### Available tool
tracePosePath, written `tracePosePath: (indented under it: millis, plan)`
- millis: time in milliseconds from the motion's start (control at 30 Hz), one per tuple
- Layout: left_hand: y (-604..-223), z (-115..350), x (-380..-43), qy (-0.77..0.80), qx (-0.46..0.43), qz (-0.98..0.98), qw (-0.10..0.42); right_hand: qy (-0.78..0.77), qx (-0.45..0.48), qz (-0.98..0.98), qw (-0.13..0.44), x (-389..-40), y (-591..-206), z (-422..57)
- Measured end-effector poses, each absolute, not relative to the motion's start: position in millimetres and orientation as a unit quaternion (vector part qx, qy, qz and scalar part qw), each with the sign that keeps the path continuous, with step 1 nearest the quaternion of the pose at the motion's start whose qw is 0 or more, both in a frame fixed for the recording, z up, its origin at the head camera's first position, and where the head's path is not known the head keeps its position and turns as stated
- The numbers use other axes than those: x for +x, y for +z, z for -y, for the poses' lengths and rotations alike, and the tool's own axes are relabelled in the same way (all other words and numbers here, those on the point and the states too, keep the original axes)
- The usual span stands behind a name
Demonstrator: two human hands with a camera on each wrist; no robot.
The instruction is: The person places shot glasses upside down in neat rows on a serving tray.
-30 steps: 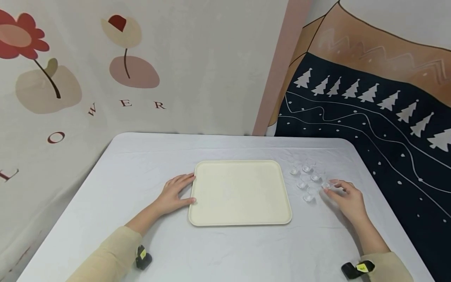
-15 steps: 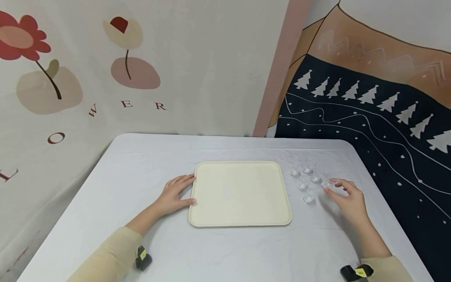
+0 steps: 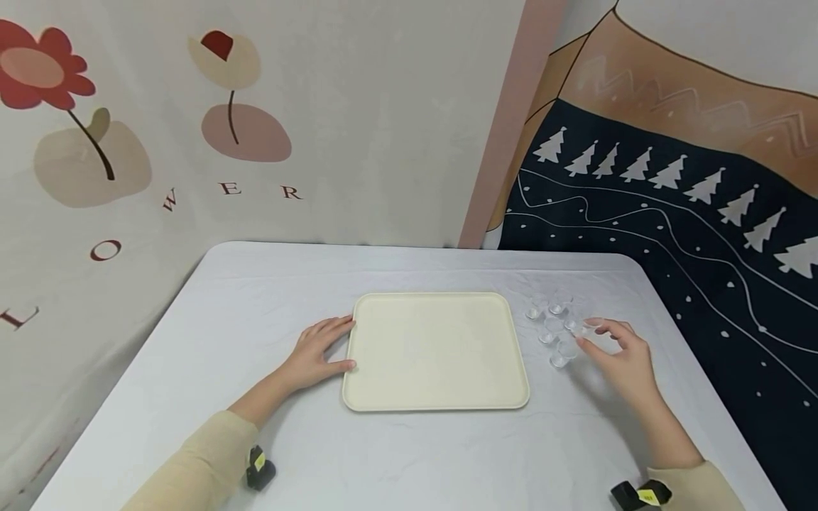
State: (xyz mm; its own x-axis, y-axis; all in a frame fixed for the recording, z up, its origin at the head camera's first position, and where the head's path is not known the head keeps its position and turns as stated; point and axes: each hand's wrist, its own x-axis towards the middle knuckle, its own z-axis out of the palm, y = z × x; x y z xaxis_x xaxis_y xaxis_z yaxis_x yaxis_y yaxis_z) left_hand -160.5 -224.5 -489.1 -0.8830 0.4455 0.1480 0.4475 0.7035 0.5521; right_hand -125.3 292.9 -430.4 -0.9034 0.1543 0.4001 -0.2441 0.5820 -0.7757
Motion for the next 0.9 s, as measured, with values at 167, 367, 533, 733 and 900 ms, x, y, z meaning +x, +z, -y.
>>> tracePosePath:
  millis: [167, 367, 533, 733, 900]
  plan:
    - [-490, 224, -161, -0.302, -0.241, 0.922, 0.005, 0.458, 0.031, 0.864, 0.207, -126, -426, -283]
    - [-489, 224, -160, -0.299, -0.239, 0.924, -0.002, 0.467, 0.057, 0.859, 0.202, -129, -424, -271]
    - [-489, 225, -161, -0.303, -0.243, 0.922, 0.003, 0.477, 0.083, 0.852, 0.200, -130, -422, -259]
    - [-488, 225, -160, -0.298, -0.242, 0.923, 0.003, 0.464, 0.093, 0.860, 0.189, -130, -416, -239]
    - [-488, 225, -159, -0.301, -0.243, 0.922, 0.006, 0.468, 0.122, 0.855, 0.189, -122, -397, -216]
